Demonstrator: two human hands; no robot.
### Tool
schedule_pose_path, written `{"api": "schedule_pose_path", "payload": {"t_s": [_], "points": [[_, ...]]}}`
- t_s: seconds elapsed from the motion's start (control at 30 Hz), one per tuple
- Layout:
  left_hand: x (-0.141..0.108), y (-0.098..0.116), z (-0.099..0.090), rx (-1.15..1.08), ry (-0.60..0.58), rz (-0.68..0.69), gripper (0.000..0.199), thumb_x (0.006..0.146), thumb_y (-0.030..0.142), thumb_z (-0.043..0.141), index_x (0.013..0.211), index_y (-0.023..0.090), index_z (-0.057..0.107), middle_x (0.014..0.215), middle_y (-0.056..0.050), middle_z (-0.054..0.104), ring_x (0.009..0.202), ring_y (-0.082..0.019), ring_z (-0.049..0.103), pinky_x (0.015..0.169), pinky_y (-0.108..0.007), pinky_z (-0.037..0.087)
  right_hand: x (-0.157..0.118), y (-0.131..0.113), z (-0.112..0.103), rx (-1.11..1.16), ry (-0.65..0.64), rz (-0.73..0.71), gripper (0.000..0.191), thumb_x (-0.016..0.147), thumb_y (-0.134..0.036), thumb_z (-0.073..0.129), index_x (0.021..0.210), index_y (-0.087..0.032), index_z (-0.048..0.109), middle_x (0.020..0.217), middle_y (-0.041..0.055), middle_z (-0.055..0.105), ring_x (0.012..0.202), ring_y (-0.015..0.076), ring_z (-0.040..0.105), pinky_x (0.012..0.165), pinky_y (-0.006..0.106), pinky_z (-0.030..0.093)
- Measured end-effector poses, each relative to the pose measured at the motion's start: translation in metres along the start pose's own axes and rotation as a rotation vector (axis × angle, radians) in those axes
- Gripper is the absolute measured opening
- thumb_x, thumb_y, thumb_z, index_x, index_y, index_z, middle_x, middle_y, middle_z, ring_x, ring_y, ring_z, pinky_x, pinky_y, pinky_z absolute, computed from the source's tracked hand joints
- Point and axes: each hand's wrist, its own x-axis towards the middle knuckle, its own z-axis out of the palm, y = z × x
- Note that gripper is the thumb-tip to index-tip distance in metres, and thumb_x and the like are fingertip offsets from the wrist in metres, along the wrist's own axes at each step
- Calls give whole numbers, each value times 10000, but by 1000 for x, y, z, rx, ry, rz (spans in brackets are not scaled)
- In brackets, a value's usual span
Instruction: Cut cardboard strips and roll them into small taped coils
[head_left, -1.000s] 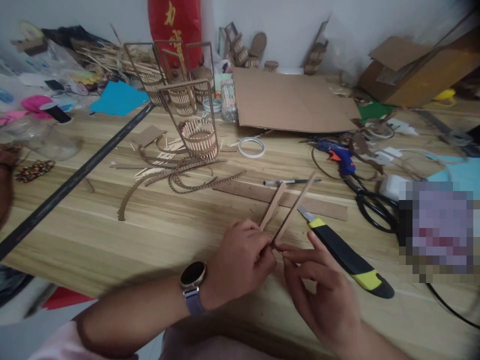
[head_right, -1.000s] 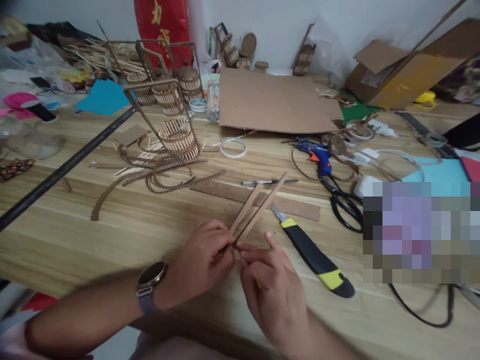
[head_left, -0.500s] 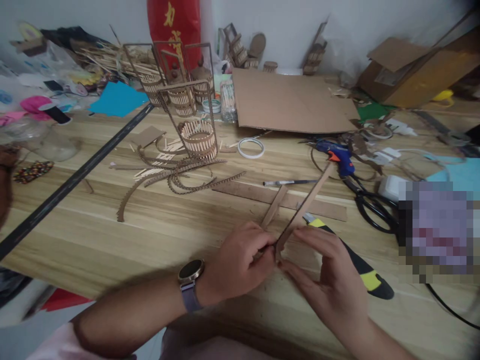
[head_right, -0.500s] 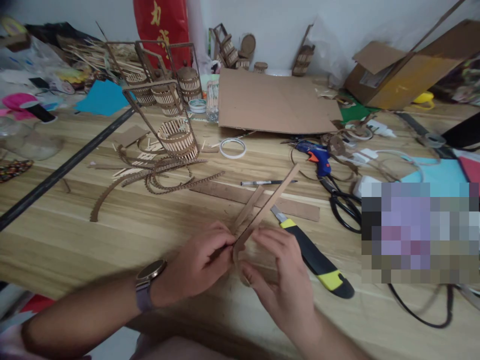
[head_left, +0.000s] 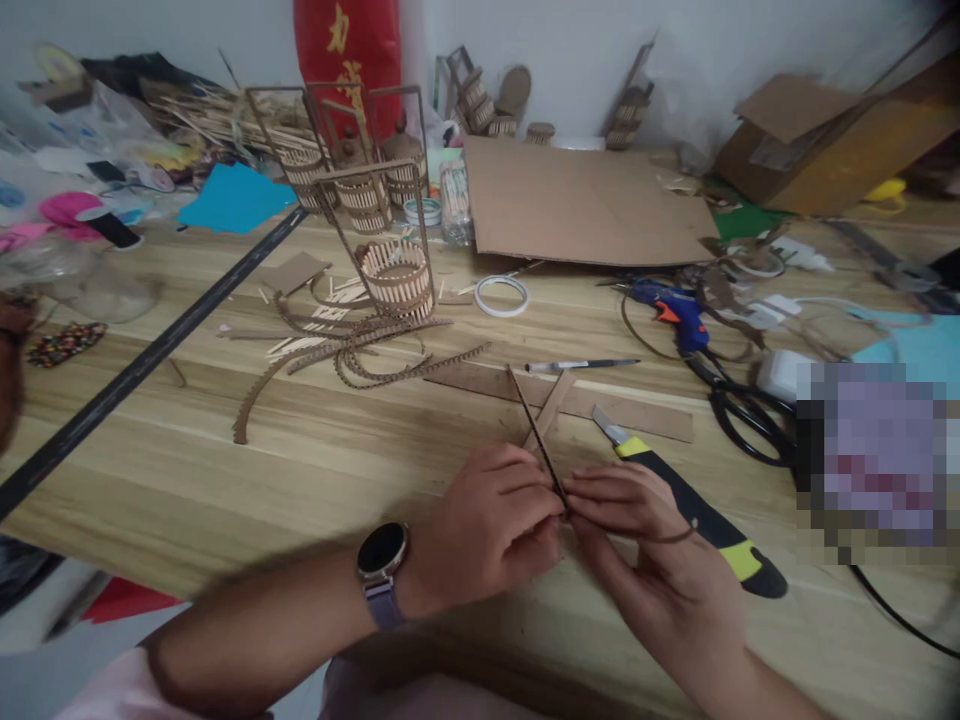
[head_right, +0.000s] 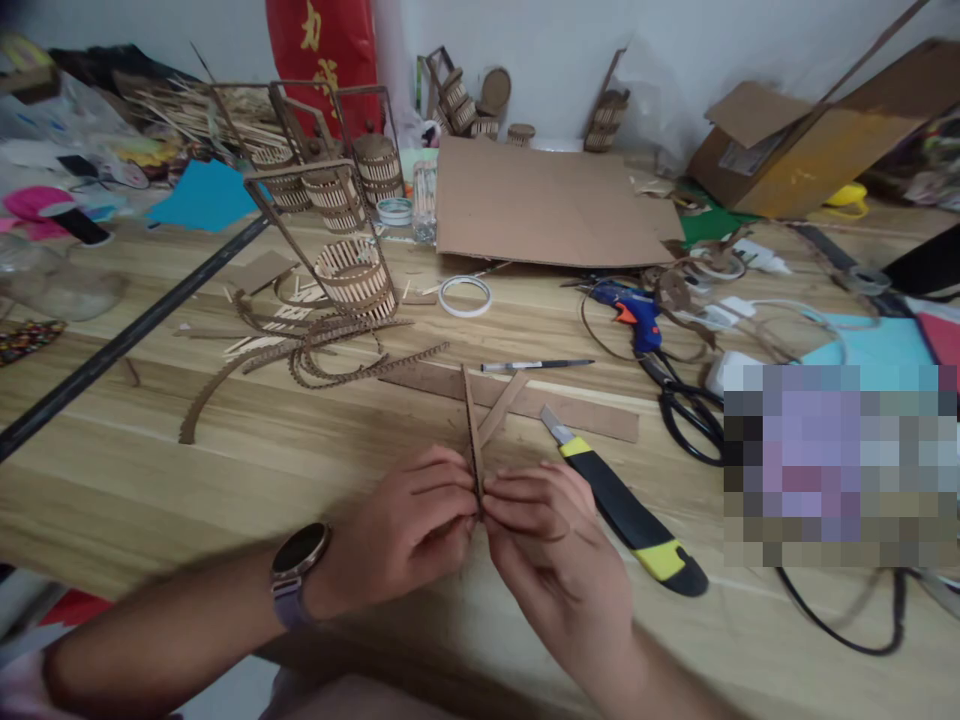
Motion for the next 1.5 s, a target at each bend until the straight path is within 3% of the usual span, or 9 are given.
{"api": "schedule_pose_path", "payload": {"t_s": [0.27, 0.47, 0.57, 0.77, 1.0, 1.17, 1.5], "points": [[-2, 0, 2, 0, 19, 60, 169, 922, 169, 471, 864, 165, 629, 897, -66, 699, 932, -186, 580, 916, -348, 475, 0, -4, 0, 26, 29, 91, 149, 851, -98, 611, 882, -242, 631, 810, 16, 712, 843, 206, 705, 745, 366, 581], [0, 2, 1, -93, -28, -69, 233, 962, 290, 457, 805, 167, 577, 824, -68, 657, 880, -193, 564, 851, -350, 476, -1, -5, 2, -73, 60, 43, 140, 851, -122, 621, 920, -242, 643, 858, 29, 711, 844, 215, 702, 769, 384, 566], [0, 2, 1, -66, -48, -107, 262, 975, 247, 413, 758, 178, 545, 775, -57, 637, 851, -191, 552, 833, -349, 475, 0, -7, 2, -100, 65, 19, 132, 856, -127, 625, 923, -240, 639, 900, 35, 728, 845, 215, 711, 790, 390, 563], [0, 4, 1, 5, -2, -20, 210, 955, 162, 413, 817, 157, 572, 831, -77, 661, 900, -197, 549, 880, -350, 476, -1, -7, 2, -75, 28, 22, 148, 863, -111, 617, 937, -236, 638, 878, 31, 739, 851, 214, 717, 834, 410, 563], [-1, 2, -1, 58, -58, -15, 238, 979, 189, 377, 881, 158, 592, 896, -84, 674, 970, -209, 537, 922, -390, 464, 2, -7, 2, 94, 38, 160, 111, 873, -137, 621, 896, -238, 662, 880, 47, 741, 839, 202, 724, 731, 332, 624], [-2, 0, -2, 108, -44, 47, 211, 983, 189, 390, 941, 155, 593, 955, -91, 666, 976, -207, 528, 921, -376, 457, 1, -3, 2, 120, 58, 131, 161, 839, -167, 688, 983, -239, 672, 928, 49, 740, 871, 202, 722, 769, 342, 628], [-1, 3, -3, 161, -28, 111, 228, 989, 194, 395, 899, 144, 598, 933, -82, 680, 933, -196, 537, 896, -351, 456, 3, -2, -3, 13, 27, 33, 164, 836, -90, 640, 916, -232, 651, 866, 33, 740, 833, 212, 726, 772, 391, 606]]}}
